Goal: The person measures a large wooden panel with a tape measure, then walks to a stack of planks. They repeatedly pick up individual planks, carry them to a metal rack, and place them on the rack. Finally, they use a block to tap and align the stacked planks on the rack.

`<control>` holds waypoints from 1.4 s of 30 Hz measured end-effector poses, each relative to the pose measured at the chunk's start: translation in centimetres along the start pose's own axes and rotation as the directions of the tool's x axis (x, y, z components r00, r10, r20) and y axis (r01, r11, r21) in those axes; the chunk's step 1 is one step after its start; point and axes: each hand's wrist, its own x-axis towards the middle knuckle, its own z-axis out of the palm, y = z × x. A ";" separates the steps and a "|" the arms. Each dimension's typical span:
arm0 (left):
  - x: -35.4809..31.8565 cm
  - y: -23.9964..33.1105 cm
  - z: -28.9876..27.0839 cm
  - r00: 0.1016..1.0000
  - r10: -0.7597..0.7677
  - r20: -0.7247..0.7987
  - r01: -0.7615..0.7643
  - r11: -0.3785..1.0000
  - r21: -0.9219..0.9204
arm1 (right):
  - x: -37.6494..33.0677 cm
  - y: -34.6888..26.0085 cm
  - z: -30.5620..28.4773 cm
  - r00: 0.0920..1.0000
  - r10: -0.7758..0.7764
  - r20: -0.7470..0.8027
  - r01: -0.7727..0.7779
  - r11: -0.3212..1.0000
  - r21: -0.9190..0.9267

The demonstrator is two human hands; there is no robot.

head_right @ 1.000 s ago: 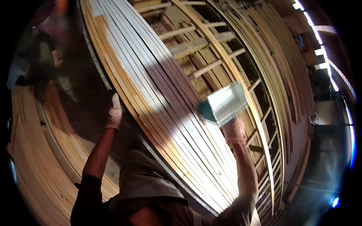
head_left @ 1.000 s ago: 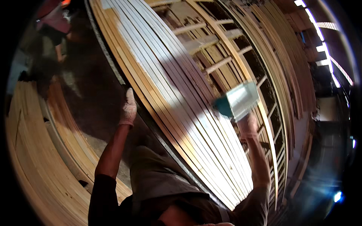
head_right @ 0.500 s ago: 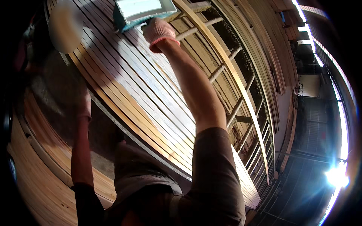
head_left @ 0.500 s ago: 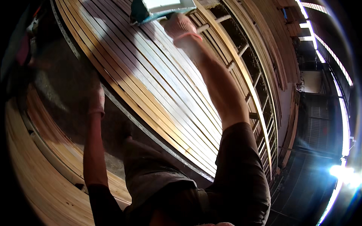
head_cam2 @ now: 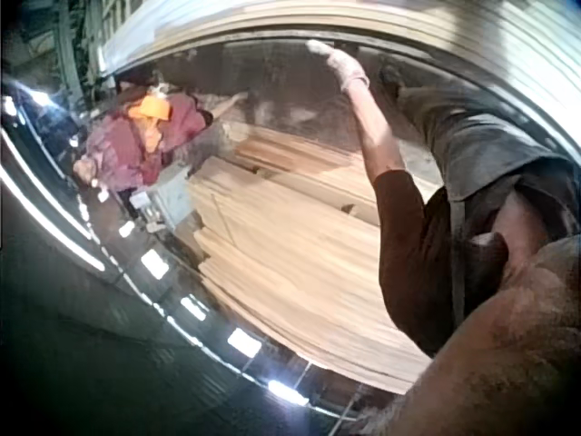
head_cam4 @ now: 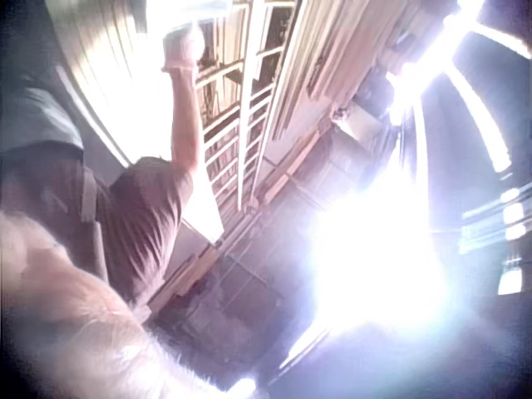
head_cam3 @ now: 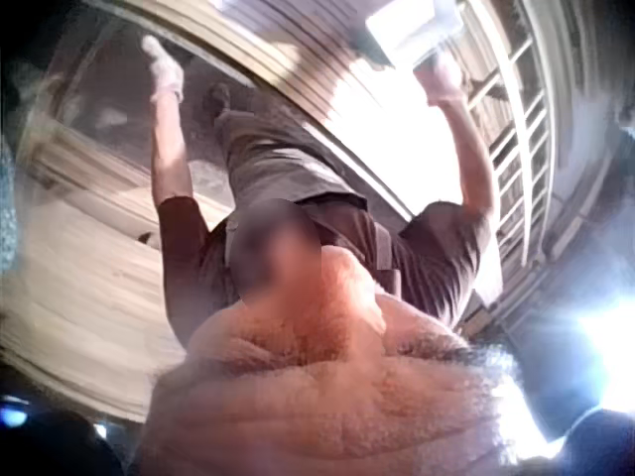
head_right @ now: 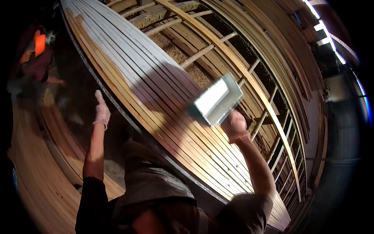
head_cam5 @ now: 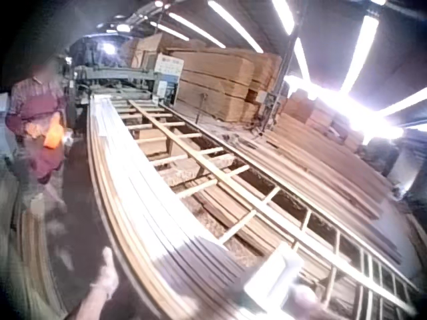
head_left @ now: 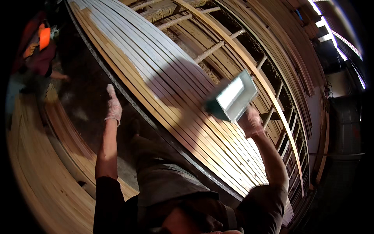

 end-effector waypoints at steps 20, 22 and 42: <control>-12.0 -3.7 3.9 0.923 0.363 0.125 -0.383 0.895 0.231 | -29.3 13.6 5.5 0.892 0.119 0.435 -0.043 0.983 -0.179; -11.4 -4.6 4.2 0.930 0.364 0.052 -0.366 0.899 0.240 | -21.8 9.5 2.6 0.971 -0.020 0.239 0.041 0.995 -0.086; -18.9 -0.6 5.0 0.996 0.007 0.085 0.003 0.994 -0.112 | 11.9 -16.9 -4.3 0.874 -0.428 -0.231 0.436 0.900 -0.021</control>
